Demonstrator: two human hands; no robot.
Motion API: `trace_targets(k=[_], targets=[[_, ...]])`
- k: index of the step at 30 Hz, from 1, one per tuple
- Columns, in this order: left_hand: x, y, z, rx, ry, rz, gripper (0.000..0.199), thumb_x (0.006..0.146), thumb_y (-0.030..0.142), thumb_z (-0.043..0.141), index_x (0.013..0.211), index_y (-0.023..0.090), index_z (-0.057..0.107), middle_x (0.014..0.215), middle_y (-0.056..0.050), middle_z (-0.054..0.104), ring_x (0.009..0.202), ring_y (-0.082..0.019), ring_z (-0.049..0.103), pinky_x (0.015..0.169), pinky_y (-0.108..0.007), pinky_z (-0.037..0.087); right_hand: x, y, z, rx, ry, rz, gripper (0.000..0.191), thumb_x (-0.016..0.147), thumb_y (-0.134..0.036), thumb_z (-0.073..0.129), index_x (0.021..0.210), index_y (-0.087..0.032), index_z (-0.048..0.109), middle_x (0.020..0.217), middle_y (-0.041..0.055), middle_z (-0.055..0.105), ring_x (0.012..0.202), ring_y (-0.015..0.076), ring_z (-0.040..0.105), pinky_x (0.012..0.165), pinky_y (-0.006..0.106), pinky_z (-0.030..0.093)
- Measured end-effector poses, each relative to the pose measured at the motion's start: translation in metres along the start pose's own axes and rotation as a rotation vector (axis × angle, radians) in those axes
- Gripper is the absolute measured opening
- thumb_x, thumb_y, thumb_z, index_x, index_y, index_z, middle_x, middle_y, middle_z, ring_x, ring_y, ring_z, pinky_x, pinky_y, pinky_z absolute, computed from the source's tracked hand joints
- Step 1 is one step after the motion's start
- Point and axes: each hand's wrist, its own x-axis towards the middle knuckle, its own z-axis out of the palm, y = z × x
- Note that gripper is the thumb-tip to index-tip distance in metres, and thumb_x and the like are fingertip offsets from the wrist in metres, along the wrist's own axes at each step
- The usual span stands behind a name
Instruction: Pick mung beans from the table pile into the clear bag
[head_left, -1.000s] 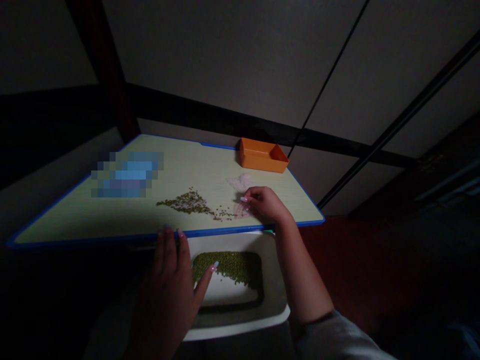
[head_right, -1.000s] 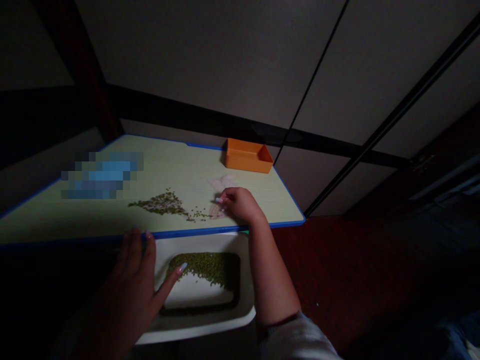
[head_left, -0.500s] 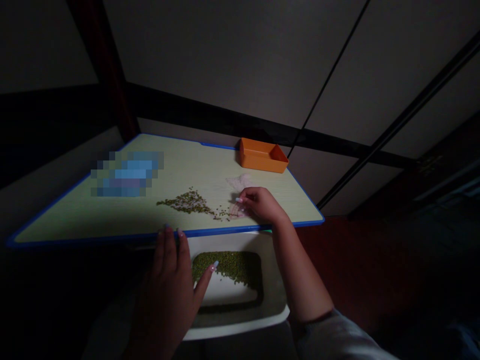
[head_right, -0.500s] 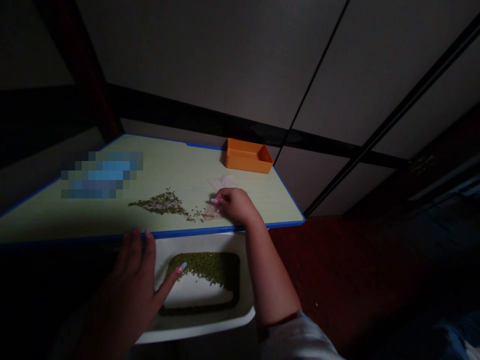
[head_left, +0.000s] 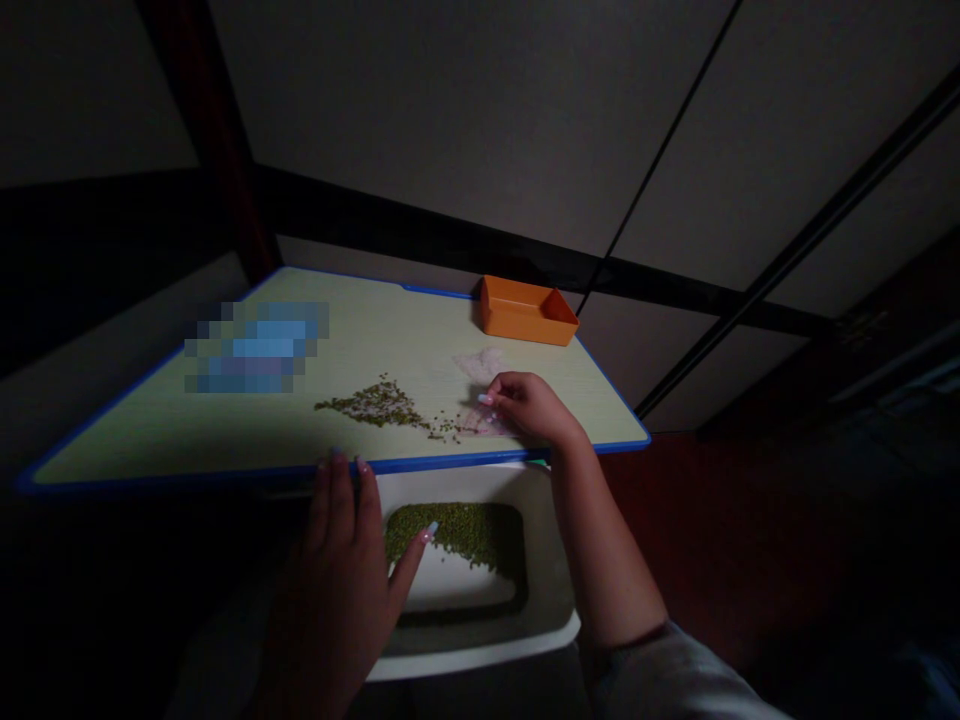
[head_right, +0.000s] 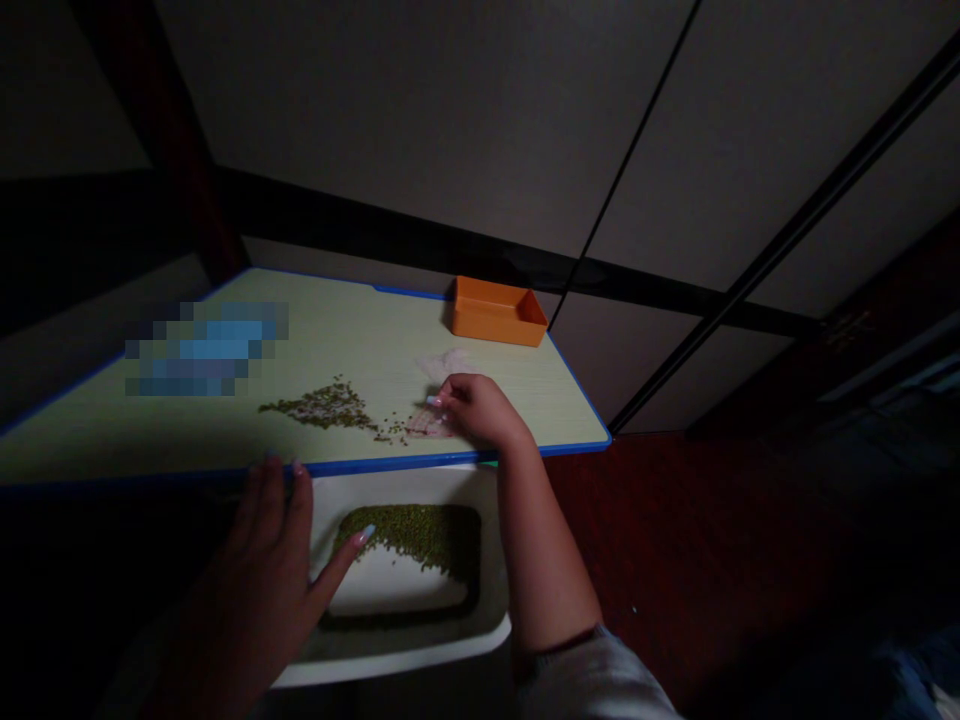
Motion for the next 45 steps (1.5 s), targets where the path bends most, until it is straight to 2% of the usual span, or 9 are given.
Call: trace_targets(k=[6,13,21,27,38,42,45], targets=[[0.0,0.0,-0.001,0.017,-0.002,0.005,0.086,0.084,0.062,0.03,0.144,0.002,0.021,0.154,-0.028,0.016,0.145,-0.037,0.013,0.111,-0.051,0.031,-0.004,0.0,-0.003,0.039,-0.042,0.061,0.02,0.078,-0.033,0.062,0.071,-0.015,0.058,0.058,-0.002,0.055,0.054,0.0091,0.049,0.052,0.021,0.033],[0.0,0.0,0.001,0.015,-0.003,0.006,0.085,0.084,0.062,0.032,0.145,0.004,0.018,0.155,-0.027,0.014,0.146,-0.036,0.012,0.111,-0.051,0.031,-0.008,-0.004,-0.006,0.093,-0.077,0.126,0.014,0.076,-0.026,0.063,0.069,-0.015,0.056,0.059,-0.0007,0.059,0.053,0.0092,0.052,0.052,0.022,0.037],[0.0,0.0,0.001,0.007,0.013,0.014,0.085,0.084,0.061,0.033,0.144,0.003,0.021,0.155,-0.026,0.013,0.145,-0.037,0.014,0.111,-0.051,0.031,-0.008,-0.008,-0.008,-0.014,-0.105,0.149,0.017,0.072,-0.026,0.068,0.065,-0.016,0.057,0.056,-0.0009,0.059,0.053,0.0101,0.052,0.052,0.022,0.036],[0.0,-0.001,0.001,0.031,0.009,0.019,0.086,0.084,0.061,0.032,0.144,0.001,0.021,0.154,-0.028,0.015,0.145,-0.037,0.014,0.11,-0.051,0.032,-0.008,-0.012,-0.007,-0.099,-0.114,0.135,0.019,0.073,-0.026,0.069,0.063,-0.016,0.056,0.055,-0.0011,0.06,0.049,0.0086,0.048,0.05,0.023,0.032],[0.0,0.001,0.0,0.033,0.017,0.023,0.086,0.085,0.063,0.029,0.143,0.0,0.023,0.154,-0.029,0.017,0.145,-0.036,0.012,0.111,-0.05,0.03,-0.008,-0.024,-0.001,-0.141,-0.181,0.124,0.022,0.078,-0.027,0.065,0.061,-0.018,0.054,0.048,-0.0011,0.059,0.043,0.0093,0.05,0.049,0.023,0.033],[0.0,0.001,0.0,0.037,0.01,0.013,0.086,0.085,0.062,0.029,0.143,0.0,0.023,0.154,-0.029,0.016,0.145,-0.037,0.014,0.11,-0.051,0.031,-0.008,-0.029,0.002,-0.174,-0.163,0.108,0.023,0.078,-0.025,0.065,0.06,-0.018,0.053,0.047,-0.0012,0.059,0.043,0.0091,0.049,0.049,0.023,0.032],[0.0,0.0,0.001,0.039,0.003,0.018,0.086,0.085,0.062,0.029,0.143,-0.001,0.022,0.154,-0.029,0.016,0.145,-0.038,0.014,0.11,-0.051,0.032,-0.008,-0.028,0.004,-0.121,-0.16,0.111,0.022,0.077,-0.026,0.065,0.061,-0.018,0.052,0.048,-0.0015,0.058,0.043,0.0092,0.049,0.049,0.023,0.033]])
